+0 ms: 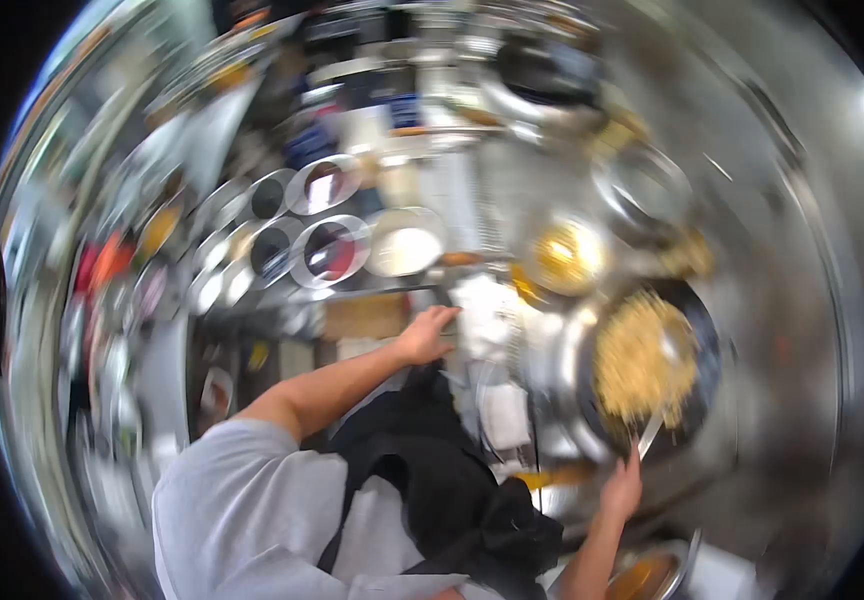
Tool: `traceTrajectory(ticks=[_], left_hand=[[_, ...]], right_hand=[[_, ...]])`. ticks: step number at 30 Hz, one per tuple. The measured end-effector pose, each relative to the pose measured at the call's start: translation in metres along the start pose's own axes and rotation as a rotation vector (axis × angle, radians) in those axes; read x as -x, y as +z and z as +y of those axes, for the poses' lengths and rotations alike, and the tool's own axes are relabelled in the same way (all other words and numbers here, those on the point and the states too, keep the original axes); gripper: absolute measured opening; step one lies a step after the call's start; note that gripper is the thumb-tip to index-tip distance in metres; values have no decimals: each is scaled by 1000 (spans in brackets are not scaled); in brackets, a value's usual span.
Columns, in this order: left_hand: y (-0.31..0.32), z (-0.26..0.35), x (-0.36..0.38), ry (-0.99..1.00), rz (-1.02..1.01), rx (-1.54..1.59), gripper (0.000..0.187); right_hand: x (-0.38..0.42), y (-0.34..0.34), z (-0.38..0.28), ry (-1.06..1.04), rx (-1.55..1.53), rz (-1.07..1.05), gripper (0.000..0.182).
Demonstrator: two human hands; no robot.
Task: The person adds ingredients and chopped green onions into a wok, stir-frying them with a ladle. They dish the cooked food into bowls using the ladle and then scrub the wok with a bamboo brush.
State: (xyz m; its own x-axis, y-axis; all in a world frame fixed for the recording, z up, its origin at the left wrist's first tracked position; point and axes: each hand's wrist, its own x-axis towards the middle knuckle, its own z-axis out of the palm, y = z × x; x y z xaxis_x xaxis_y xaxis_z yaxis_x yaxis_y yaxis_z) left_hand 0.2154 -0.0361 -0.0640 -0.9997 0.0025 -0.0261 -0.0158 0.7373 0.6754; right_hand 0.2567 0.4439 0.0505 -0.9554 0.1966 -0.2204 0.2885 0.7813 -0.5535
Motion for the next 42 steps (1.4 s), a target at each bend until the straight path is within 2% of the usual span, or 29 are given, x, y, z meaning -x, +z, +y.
traceTrajectory(ticks=[2, 3, 4, 6, 8, 9, 11, 12, 14, 16, 17, 18, 19, 24, 28, 32, 34, 35, 36, 37, 38, 39, 40, 41, 42], left_hand=[[-49, -11, 74, -161, 72, 6, 76], [-67, -21, 113, -258, 124, 1, 68], [-77, -33, 152, -342, 200, 2, 68], [-91, -52, 221, -492, 365, 11, 59], [-104, -49, 273, -654, 535, 129, 45], [-105, -44, 291, -700, 584, 194, 43], [-112, -22, 320, -732, 648, 252, 39], [-112, -10, 333, -755, 675, 262, 39], [-110, 2, 358, -588, 679, 159, 37], [-104, -6, 386, -605, 733, 189, 43], [-101, -11, 403, -627, 812, 218, 43], [-98, -15, 421, -651, 886, 246, 43], [-101, -14, 440, -690, 943, 254, 43], [-109, -19, 554, -862, 1298, 352, 39], [-133, -78, 650, -900, 1551, 372, 39], [-200, -162, 724, -970, 1738, 430, 35], [-228, -202, 743, -1187, 1724, 408, 33], [-224, -234, 763, -1231, 1676, 346, 33], [-213, -260, 781, -1304, 1550, 82, 37], [-218, -255, 781, -1394, 1535, -51, 41], [-219, -248, 766, -1487, 1511, -175, 44], [-211, -252, 764, -1499, 1540, -229, 48], [-201, -257, 758, -1510, 1568, -278, 52], [-201, -253, 744, -1669, 1408, -273, 56], [-201, -248, 731, -1814, 1235, -257, 60]], right_hand=[[18, -15, -23, 139, 451, -111, 67], [12, -21, -22, -8, 466, -74, 71], [2, -24, -17, -134, 471, -34, 75], [-81, -11, -22, -731, 446, 33, 70], [-47, 4, -179, -1129, 302, -115, 57], [-19, 15, -255, -1117, 75, -383, 47], [82, 21, -375, -1552, 8, -570, 36], [126, 26, -411, -1803, -93, -672, 37], [216, 25, -461, -2322, -263, -860, 35], [295, 14, -484, -2651, -360, -1175, 33], [333, 25, -475, -2597, -764, -1264, 29], [356, 23, -475, -2670, -796, -1354, 20], [378, 35, -473, -2639, -944, -1299, 14], [441, 73, -484, -2541, -876, -1243, 14], [477, 123, -521, -2426, -790, -1126, 14], [530, 169, -557, -2443, -720, -1085, 16], [561, 193, -574, -2571, -697, -1141, 17], [572, 210, -586, -2718, -683, -1244, 12], [582, 233, -595, -2868, -687, -1372, 13], [586, 257, -602, -2843, -508, -1519, 22], [588, 280, -620, -2932, -144, -1567, 24], [585, 318, -630, -2861, 22, -1513, 27], [577, 359, -642, -2698, 288, -1535, 30], [564, 410, -652, -2529, 384, -1525, 30], [546, 470, -661, -2457, 322, -1515, 27]])
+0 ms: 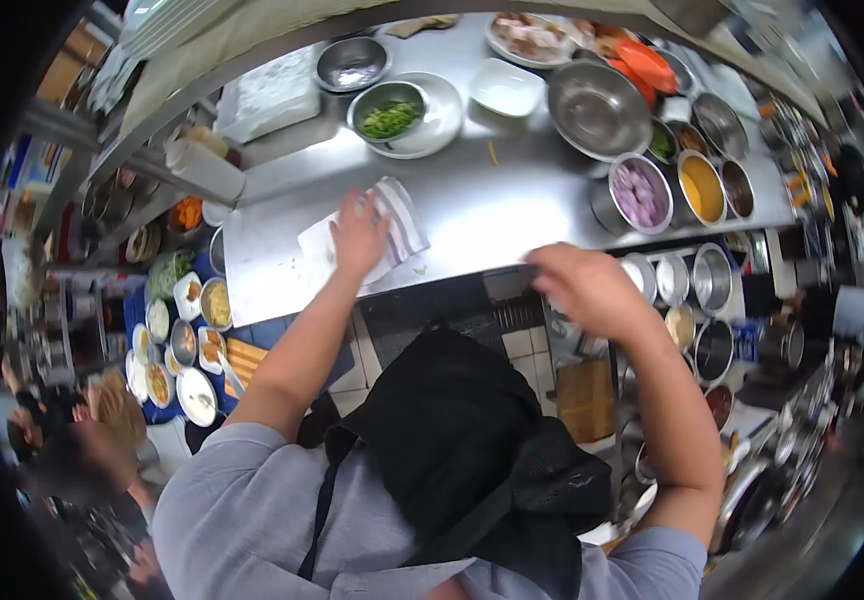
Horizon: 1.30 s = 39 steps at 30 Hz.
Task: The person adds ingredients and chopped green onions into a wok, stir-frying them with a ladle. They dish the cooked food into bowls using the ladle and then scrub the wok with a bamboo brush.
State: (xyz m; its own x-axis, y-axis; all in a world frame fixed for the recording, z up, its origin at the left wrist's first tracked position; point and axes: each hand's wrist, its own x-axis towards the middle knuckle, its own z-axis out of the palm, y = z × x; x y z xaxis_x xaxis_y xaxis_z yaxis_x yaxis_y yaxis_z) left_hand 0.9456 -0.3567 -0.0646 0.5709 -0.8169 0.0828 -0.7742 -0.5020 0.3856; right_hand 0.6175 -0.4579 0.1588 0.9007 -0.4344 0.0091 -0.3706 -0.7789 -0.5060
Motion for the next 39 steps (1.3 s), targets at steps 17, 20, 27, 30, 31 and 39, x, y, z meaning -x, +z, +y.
traceTrajectory(ticks=[17, 20, 27, 30, 31, 39], left_hand=[[10, -33, 46, -151, 57, -47, 55], [22, -33, 37, -175, 35, -133, 55], [4, -72, 32, -201, 59, -150, 53], [-2, -74, 17, -157, 76, -184, 55], [1, -73, 5, -218, 125, -20, 55], [53, 10, -161, -639, -3, 790, 73]], right_hand=[[-172, 160, 92, -498, -178, -410, 42], [-195, 210, 57, -438, 15, -472, 56], [-228, 236, 35, -436, -81, -541, 54], [-255, 205, 99, -346, -47, -61, 41], [-269, 150, 109, 15, 38, -314, 37], [-287, 88, 235, 600, -459, 96, 69]])
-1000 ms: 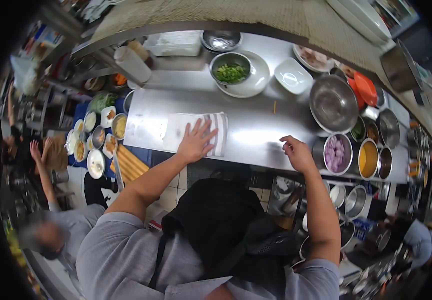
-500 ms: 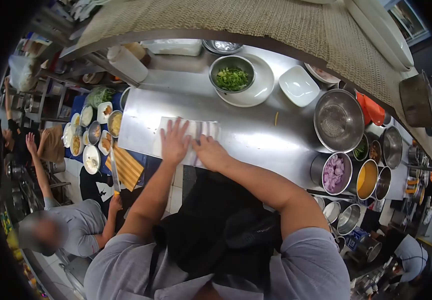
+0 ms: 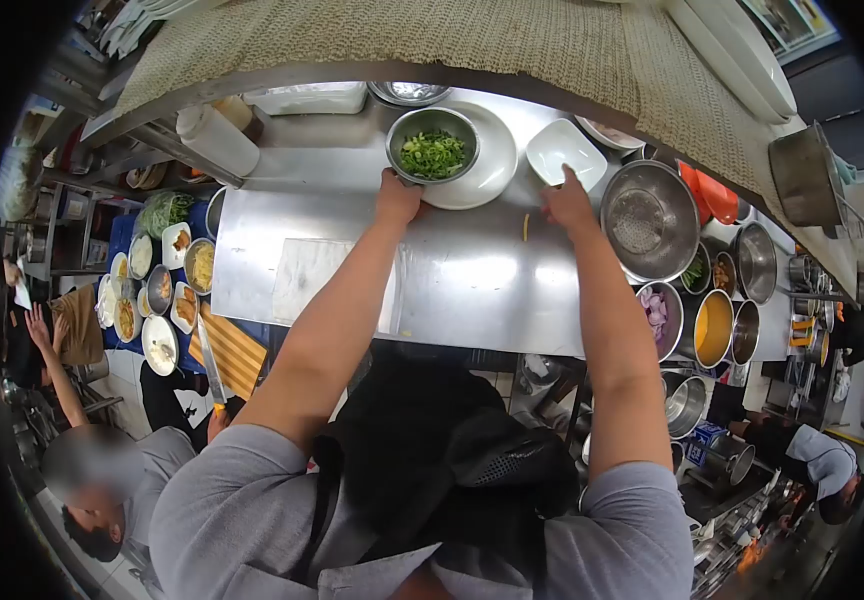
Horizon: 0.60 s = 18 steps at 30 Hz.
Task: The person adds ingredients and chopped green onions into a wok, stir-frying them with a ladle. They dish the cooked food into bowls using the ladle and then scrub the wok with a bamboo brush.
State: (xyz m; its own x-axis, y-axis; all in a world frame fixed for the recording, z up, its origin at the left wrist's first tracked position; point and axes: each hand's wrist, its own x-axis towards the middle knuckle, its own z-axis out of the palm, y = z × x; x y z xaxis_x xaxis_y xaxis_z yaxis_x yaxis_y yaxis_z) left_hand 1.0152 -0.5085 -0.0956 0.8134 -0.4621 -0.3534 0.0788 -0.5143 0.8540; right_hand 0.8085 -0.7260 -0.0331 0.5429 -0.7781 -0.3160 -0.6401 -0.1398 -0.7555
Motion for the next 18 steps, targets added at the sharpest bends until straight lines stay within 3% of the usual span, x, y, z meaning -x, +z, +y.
traceTrajectory(ticks=[3, 4, 8, 11, 13, 18], left_hand=[[1, -11, -21, -49, 83, -78, 67], [-3, -20, -26, -84, 81, -61, 63], [-68, -32, 1, -71, -1, 116, 60], [-120, -45, 25, -56, -21, 189, 57], [-142, -60, 32, -93, -35, 209, 59], [-178, -75, 47, -138, -38, 262, 61]], right_hand=[[-12, 16, 9, -13, 169, -59, 61], [-37, 27, 50, -162, 315, 74, 53], [13, 18, 34, -208, 385, 72, 48], [60, 19, 35, -166, 422, -86, 48], [96, 26, 40, -312, 477, -187, 46], [165, 66, 24, -295, 331, -370, 49]])
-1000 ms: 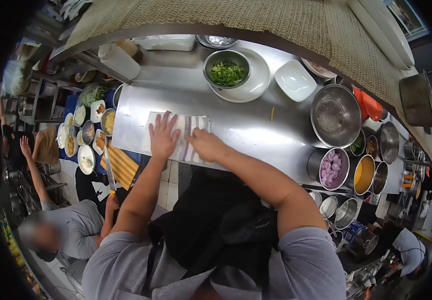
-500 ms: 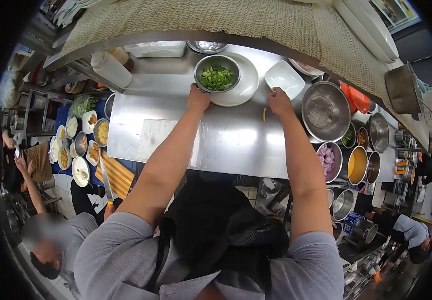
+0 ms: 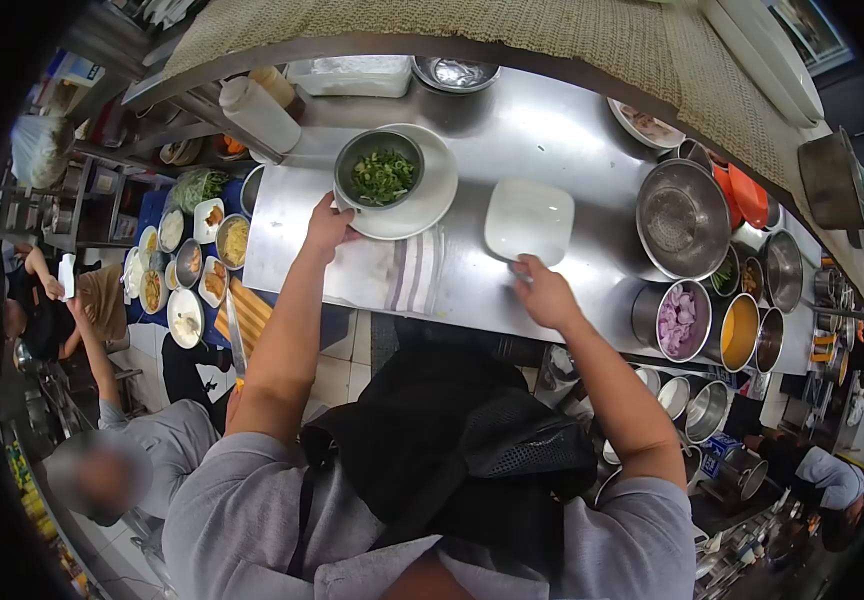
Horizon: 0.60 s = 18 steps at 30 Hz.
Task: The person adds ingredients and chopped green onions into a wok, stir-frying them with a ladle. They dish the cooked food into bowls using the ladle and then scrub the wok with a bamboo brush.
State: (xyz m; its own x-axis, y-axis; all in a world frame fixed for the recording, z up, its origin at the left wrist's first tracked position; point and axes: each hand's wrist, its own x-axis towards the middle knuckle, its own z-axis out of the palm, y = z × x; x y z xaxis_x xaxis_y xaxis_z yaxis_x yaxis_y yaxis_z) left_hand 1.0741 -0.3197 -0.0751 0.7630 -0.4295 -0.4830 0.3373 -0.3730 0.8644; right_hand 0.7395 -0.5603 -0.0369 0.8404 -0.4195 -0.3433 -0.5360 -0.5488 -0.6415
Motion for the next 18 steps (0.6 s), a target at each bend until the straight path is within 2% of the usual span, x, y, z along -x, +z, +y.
traceTrajectory(ticks=[5, 6, 7, 9, 10, 12, 13, 14, 15, 18], left_hand=[[-23, 10, 3, -66, -21, -145, 63], [-24, 13, 3, 24, 85, -192, 58], [-27, 19, -2, 31, 72, -200, 58], [-29, 34, -12, 111, 186, -247, 53], [-19, 48, -8, 158, 185, -246, 41], [-22, 44, -34, 185, 100, -379, 36], [-13, 56, -39, 211, 47, -505, 31], [-7, 62, -37, 311, -4, -487, 25], [3, 73, -29, 390, -95, -527, 27], [40, 107, 20, 410, -358, -460, 26]], right_hand=[[-5, 20, -22, -81, -68, -61, 51], [-7, 21, -24, -99, -41, -73, 52], [-9, 22, -25, -113, -15, -83, 53], [-9, 25, -24, -81, -16, -75, 55], [-7, 27, -23, -103, -66, -75, 57], [5, 28, -27, -89, -126, -33, 60], [16, 21, -35, -44, -281, -34, 62], [27, 15, -43, -2, -442, -19, 65], [40, 8, -48, 35, -462, 47, 65], [97, 10, -45, 157, -594, 344, 64]])
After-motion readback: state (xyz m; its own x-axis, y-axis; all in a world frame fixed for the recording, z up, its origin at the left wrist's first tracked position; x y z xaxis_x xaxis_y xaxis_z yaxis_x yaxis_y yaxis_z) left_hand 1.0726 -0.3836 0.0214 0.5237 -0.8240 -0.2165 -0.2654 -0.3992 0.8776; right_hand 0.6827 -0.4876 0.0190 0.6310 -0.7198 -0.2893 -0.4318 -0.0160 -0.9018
